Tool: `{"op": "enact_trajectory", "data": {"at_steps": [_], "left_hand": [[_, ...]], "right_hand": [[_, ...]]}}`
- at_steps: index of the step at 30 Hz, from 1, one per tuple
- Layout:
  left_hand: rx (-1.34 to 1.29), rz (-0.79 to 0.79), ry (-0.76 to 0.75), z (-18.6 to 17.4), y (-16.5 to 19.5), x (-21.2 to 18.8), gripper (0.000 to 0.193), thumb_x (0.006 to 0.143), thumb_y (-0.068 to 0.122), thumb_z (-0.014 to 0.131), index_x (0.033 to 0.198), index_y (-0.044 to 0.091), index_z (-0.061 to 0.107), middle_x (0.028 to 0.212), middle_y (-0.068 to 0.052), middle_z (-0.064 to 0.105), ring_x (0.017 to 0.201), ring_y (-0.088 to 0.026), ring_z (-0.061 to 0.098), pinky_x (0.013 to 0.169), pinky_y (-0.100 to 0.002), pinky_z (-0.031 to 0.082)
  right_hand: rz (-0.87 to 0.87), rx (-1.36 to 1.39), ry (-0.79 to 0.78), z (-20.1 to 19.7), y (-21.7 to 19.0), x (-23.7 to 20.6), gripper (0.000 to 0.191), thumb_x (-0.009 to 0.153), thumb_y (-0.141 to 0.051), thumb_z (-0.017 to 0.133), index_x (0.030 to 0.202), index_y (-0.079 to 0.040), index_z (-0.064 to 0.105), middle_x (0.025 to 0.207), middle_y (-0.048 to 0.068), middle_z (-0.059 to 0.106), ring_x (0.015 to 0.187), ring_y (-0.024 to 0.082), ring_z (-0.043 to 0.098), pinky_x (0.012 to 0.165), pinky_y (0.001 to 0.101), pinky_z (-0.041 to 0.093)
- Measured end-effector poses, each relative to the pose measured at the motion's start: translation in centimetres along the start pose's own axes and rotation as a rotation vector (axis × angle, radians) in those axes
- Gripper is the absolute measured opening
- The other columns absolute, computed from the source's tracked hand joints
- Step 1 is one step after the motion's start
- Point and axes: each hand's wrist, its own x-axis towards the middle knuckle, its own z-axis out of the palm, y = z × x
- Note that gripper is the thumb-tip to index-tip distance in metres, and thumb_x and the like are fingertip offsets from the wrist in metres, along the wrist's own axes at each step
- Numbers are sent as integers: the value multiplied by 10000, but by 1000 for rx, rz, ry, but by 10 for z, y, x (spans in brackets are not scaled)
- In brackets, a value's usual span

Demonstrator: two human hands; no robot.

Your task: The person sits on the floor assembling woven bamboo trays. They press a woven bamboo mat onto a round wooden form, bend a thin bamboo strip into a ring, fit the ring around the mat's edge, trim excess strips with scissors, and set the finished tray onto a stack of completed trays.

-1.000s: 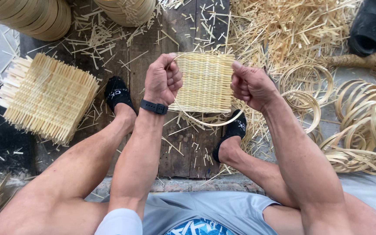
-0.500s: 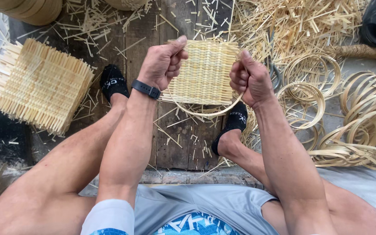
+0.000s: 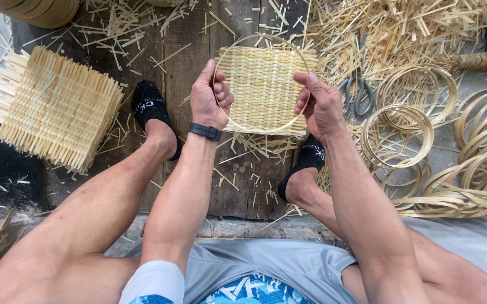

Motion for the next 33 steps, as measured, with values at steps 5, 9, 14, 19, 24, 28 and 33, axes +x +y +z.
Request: {"op": "enact_trajectory", "data": {"at_steps": [5,9,14,19,24,28,33], "left_hand": [[440,282,95,-7,-15,12,106,786,113,711,886,121,680,674,12,630,480,-71,508,409,-257,393],[1314,679,187,-27,-24,29,143,780,122,834,905,57,807,822,-80,747,669,-145,693,649,-296,567],[1411,499,195,-47,-24,39,218,772,108,843,987,83,818,849,-117,790,722,-160,751,712,-297,572],[1398,407,219,-48,-19,42,234,725,136,892,947,102,824,833,-89,799,725,-141,766,714,-280,590],[1406,371,224,-47,-15,46,223,712,150,905,918,106,833,826,-75,802,717,-131,758,712,-280,596],[1415,348,209,-49,-15,49,235,696,161,921,903,93,832,813,-78,799,710,-143,755,719,-287,595],[1369,284,235,-44,-9,52,241,680,154,927,890,84,832,809,-85,796,709,-151,755,716,-295,598]], "right_hand": [[-110,-412,258,-13,18,20,184,891,-50,731,1070,-14,758,913,52,766,748,125,721,662,326,650],[-133,-955,425,-24,41,35,176,824,-71,796,999,-84,818,881,67,800,732,112,735,700,263,615],[-193,-949,412,-34,64,42,194,810,-93,816,1004,-89,819,844,77,798,718,133,733,678,274,580],[-192,-1036,460,-36,66,42,213,778,-109,848,990,-99,827,846,87,797,733,136,741,751,272,581],[-131,-916,440,-38,68,41,217,785,-105,832,1002,-110,823,880,70,806,754,139,748,756,273,597],[-127,-964,477,-41,70,44,223,772,-99,857,992,-93,823,886,82,800,751,137,741,751,272,594],[-130,-985,431,-37,64,47,234,782,-98,861,1010,-78,815,875,84,795,737,124,736,720,255,593]]}}
